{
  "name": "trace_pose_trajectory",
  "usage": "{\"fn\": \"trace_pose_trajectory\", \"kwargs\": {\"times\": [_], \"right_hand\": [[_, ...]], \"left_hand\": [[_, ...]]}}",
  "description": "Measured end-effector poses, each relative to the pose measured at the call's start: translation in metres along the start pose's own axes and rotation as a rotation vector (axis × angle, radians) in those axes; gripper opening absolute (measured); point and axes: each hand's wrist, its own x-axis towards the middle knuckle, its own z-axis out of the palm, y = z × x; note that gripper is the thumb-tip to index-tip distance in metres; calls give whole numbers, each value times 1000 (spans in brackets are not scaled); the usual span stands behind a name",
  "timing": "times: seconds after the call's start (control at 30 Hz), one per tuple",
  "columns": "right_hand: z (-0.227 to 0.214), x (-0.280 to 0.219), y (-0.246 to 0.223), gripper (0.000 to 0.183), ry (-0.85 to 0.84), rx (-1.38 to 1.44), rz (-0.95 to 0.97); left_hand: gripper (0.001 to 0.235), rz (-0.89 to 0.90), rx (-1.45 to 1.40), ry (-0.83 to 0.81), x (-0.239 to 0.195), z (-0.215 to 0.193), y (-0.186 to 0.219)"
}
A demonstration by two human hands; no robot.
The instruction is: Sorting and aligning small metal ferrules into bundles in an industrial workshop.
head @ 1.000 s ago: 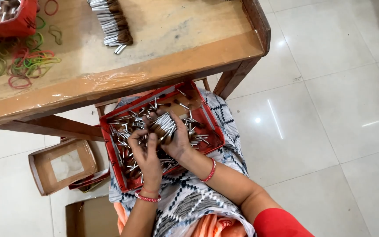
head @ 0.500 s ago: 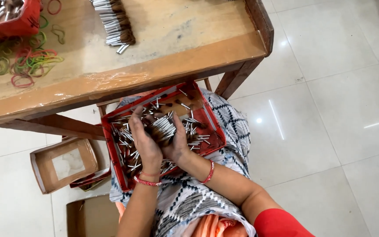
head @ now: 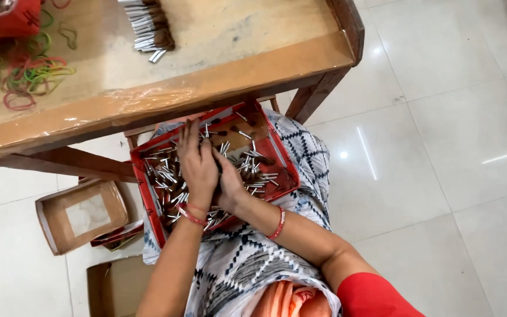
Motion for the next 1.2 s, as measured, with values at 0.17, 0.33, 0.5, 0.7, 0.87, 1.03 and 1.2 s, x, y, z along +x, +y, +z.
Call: {"fn": "trace_pose_trajectory", "kwargs": {"times": [0.17,0.33,0.5,0.7,0.87,1.03,1.2], "right_hand": [[-43,42,8,57,-111,-75,-237],[-38,43,7,55,122,-19,-89],[-14,15,6,59,23,25,-48],[-56,46,8,59,-255,-45,-314],[-41,41,-3,54,-133,-73,-249],[-53,39,27,55,108,-51,-74],[-62,46,8,52,-124,-131,-262]], "left_hand": [[43,-120,-120,-60,3,-10,20],[42,-85,-47,-45,-6,-3,24],[43,-68,-53,-89,4,-5,12],[44,-13,-84,-106,1,-1,11],[45,-38,-66,-90,-9,2,22],[49,-245,-298,-6,-23,10,29],[49,-157,-135,-155,-9,10,6]]}}
